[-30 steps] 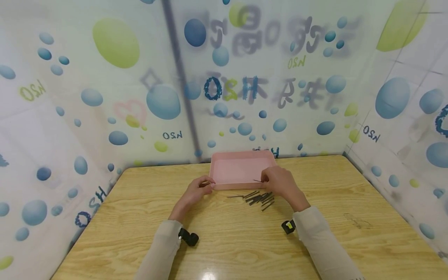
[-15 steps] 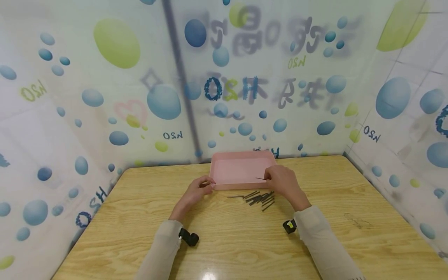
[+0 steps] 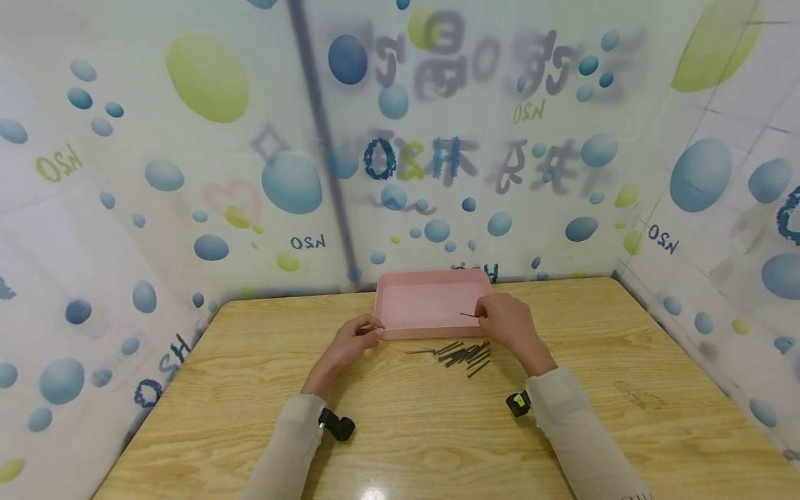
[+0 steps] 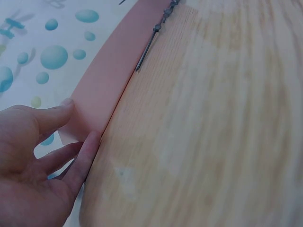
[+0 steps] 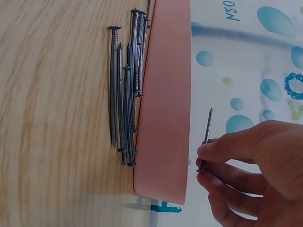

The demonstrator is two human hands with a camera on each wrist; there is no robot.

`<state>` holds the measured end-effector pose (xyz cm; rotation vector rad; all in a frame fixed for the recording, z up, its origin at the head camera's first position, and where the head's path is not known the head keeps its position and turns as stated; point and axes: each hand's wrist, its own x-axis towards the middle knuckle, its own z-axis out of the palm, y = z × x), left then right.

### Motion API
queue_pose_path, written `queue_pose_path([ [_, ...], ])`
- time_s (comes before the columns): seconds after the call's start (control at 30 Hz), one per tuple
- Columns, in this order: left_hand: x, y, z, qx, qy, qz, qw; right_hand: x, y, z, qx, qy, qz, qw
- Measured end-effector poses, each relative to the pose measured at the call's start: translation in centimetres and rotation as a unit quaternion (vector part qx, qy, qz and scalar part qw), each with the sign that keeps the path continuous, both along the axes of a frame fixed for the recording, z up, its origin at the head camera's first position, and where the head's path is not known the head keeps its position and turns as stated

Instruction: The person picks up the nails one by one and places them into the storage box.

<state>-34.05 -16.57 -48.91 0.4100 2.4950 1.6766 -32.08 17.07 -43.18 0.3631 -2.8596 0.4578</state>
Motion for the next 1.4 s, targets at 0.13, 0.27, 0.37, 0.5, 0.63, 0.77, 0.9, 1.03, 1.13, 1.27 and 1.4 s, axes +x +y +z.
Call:
queue_pose_path([
  [0.13,0.1,0.1,0.1,-0.001,-0.002,0.005,1.0000,-0.1,0.1,-0.1,-0.002,0.002,-0.002,1.0000],
  [0.27,0.1,0.1,0.2,-0.004,-0.008,0.010,0.9999,0.0,0.1,0.0,-0.008,0.002,-0.003,1.0000],
  [0.37,0.1,0.1,0.2,-0.004,-0.011,0.009,0.9999,-0.1,0.1,0.0,-0.010,0.002,-0.004,0.9999],
  [0.5,0.1,0.1,0.1,-0.003,-0.004,0.001,1.0000,-0.1,0.1,-0.1,-0.011,0.004,-0.004,0.9999],
  [0.63,0.2,0.0,0.1,-0.002,0.005,-0.008,1.0000,0.0,0.1,-0.1,-0.009,0.005,-0.005,0.9999],
  [0.77,0.2,0.0,0.1,-0.004,-0.001,0.000,1.0000,0.0,0.1,0.0,-0.006,-0.001,-0.010,0.9999],
  [0.9,0.2,0.0,0.2,-0.009,0.001,0.002,1.0000,0.0,0.1,0.1,-0.005,-0.007,-0.008,0.9999],
  [1.03,0.1,-0.1,0.1,-0.008,-0.001,0.007,0.9999,0.0,0.0,0.1,-0.001,-0.014,-0.001,0.9999],
  [1.13,0.1,-0.1,0.1,-0.008,-0.007,0.013,0.9999,0.0,0.0,0.2,-0.001,-0.020,0.008,0.9998],
  [1.27,0.2,0.0,0.1,-0.010,-0.008,0.011,0.9999,0.1,0.3,0.6,-0.010,-0.036,0.029,0.9989],
  [1.4,0.2,0.1,0.2,-0.008,-0.009,0.014,0.9998,0.2,0.8,1.1,-0.020,-0.057,0.062,0.9962],
])
